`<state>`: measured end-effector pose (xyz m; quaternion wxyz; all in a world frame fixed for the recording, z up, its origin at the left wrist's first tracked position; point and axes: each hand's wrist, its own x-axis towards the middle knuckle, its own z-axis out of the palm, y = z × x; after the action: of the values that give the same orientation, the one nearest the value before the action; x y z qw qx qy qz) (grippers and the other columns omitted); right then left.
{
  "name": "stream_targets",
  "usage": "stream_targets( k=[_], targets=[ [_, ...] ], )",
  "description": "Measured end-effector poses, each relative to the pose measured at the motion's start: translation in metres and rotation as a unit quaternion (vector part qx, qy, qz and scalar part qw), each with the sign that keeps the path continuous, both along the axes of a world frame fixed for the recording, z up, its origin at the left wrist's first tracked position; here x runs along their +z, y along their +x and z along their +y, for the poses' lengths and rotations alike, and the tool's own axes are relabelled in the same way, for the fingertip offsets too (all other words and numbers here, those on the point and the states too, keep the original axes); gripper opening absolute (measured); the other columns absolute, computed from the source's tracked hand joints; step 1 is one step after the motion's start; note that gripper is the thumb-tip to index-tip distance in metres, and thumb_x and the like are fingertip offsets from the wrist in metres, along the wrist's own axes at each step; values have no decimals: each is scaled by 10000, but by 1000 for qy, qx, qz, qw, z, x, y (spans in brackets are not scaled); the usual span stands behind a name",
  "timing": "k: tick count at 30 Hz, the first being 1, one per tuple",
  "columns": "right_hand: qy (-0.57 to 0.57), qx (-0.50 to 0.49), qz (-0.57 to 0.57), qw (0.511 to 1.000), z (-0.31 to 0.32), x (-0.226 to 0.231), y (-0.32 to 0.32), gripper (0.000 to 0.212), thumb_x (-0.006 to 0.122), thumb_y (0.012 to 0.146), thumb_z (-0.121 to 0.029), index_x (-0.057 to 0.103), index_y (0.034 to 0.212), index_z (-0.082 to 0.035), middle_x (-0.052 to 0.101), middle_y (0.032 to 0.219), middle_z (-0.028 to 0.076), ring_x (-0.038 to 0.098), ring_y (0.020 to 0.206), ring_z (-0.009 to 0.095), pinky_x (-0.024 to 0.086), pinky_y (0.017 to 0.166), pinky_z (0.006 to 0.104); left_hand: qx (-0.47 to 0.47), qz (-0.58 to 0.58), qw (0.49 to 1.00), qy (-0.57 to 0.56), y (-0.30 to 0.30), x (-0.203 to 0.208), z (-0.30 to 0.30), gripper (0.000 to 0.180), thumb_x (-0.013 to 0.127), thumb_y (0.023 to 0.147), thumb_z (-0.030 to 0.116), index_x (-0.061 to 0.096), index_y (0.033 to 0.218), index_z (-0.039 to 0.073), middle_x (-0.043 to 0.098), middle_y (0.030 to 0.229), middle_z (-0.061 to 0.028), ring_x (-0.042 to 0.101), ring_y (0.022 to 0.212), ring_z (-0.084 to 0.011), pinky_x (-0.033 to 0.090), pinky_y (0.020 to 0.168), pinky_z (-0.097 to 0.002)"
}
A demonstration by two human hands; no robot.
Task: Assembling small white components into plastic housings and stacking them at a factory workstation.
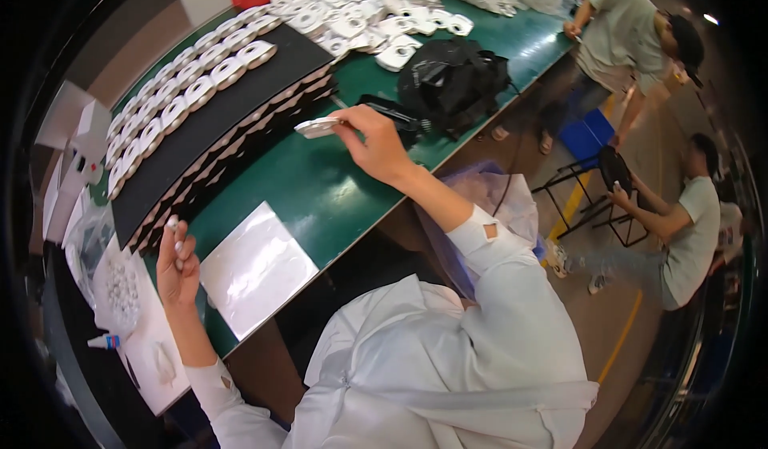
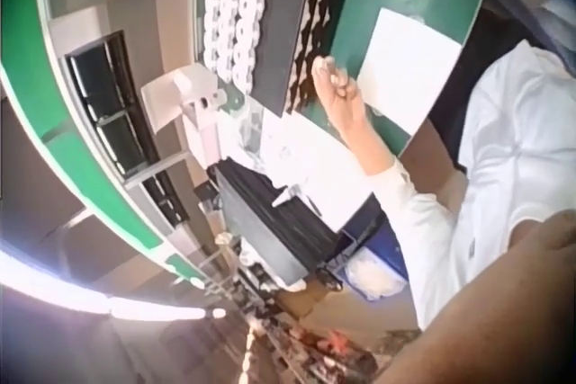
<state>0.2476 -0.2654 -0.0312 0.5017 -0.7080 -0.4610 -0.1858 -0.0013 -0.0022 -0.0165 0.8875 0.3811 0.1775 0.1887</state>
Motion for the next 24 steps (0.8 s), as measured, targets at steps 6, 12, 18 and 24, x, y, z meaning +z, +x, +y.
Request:
stream_targets(
  k=[6,12,18,24],
  targets=[
    [19,68,24,997,21,3,-25,201,588,763,55,619,934,-45,606,822,83,580,723,190,447,635,266,-16,-59,998,-12,-4,-7,4,227,499,917,234,530,1000,25,530,817,-7,331,524,-34,227,361,-131],
    [45,93,26,994,22,-10,-27,194,605,756,34,622,928,-54,607,818,81,576,719,215,449,624,283,-26,-48,999,-2,2,-7,5,217,473,929,226,525,1016,35,515,816,-6,323,530,-33,221,355,-139],
    [50,100,28,993,26,-11,-27,176,610,756,19,617,916,-54,600,789,79,576,723,221,452,624,298,-34,-57,998,-9,-6,-16,17,278,496,917,180,500,1140,15,560,950,-34,352,577,-38,233,371,-138],
    [48,92,25,994,18,-11,-26,165,611,760,9,611,913,-51,598,782,85,574,724,228,453,623,305,-26,-51,998,3,-1,-19,16,254,486,921,164,504,1118,4,558,1034,-61,343,582,-45,227,372,-141]
  ],
)
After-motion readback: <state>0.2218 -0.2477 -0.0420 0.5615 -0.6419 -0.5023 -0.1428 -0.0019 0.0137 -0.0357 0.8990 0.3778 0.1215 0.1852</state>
